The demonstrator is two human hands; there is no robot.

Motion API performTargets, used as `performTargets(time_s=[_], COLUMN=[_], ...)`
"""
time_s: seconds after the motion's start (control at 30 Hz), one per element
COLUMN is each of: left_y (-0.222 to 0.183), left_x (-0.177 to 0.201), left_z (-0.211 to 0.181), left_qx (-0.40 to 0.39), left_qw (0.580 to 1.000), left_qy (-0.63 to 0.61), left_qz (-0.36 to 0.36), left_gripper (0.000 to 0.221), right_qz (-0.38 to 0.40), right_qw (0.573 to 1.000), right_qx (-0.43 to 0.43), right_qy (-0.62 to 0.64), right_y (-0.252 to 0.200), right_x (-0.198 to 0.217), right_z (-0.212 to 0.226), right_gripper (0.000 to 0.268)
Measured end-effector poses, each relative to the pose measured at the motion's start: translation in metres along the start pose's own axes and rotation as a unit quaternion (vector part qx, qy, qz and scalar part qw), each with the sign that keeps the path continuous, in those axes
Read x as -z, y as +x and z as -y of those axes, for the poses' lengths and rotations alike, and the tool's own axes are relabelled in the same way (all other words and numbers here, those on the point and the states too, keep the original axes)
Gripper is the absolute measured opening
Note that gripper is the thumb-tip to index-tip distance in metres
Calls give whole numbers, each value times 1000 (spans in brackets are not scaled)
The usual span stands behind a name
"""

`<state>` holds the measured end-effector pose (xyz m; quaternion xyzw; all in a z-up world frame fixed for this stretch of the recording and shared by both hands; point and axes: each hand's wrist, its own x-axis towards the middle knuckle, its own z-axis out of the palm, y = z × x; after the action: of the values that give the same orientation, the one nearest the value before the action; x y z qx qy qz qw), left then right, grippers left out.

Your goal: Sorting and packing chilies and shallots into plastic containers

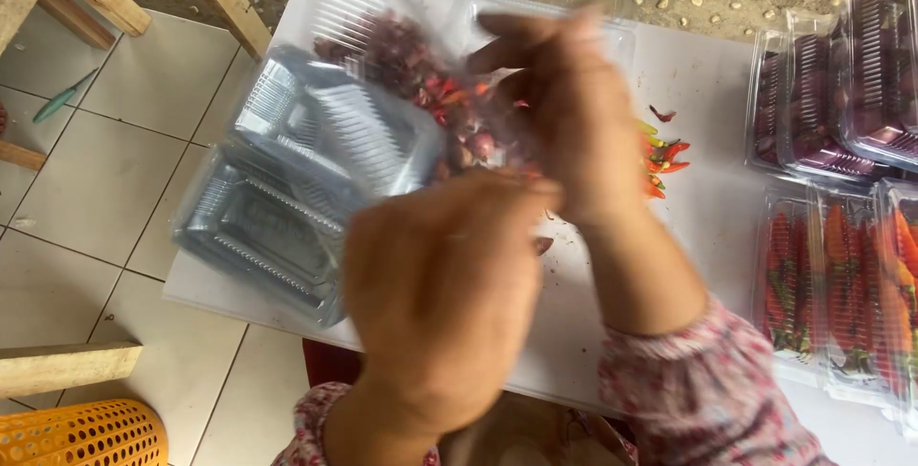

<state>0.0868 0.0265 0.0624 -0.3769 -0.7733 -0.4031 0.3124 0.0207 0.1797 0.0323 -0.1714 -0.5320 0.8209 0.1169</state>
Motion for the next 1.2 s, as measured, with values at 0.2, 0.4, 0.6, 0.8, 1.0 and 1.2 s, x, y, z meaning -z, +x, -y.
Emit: performTargets(time_s=[0.2, 0.4, 0.6, 0.8, 1.0, 1.2], left_y=[-18, -38, -27, -48, -40, -25], left_x=[-46, -53, -44, -74, -78, -103], left_z=[-28, -51, -5, 52, 71, 80], left_qx=[-68, -92, -14, 70, 121, 137], left_qw=[996, 986, 988, 972, 955, 934], left_qy=[-43, -123, -117, -96, -75, -95], left_qz=[48, 60, 97, 202, 259, 317], left_gripper=[6, 19, 11, 23, 16, 12], right_qz=[244, 74, 182, 112, 68, 160], right_qw=[910, 882, 801, 688, 543, 677], right_qx=[137, 29, 34, -96, -88, 45], right_qy=[-306, -464, -570, -711, -832, -717], right_y=[-74, -94, -90, -76, -77, -74], right_x=[67, 98, 116, 134, 130, 95], right_z=[68, 70, 46, -3, 0, 10], right_gripper=[45, 30, 21, 19, 37, 42])
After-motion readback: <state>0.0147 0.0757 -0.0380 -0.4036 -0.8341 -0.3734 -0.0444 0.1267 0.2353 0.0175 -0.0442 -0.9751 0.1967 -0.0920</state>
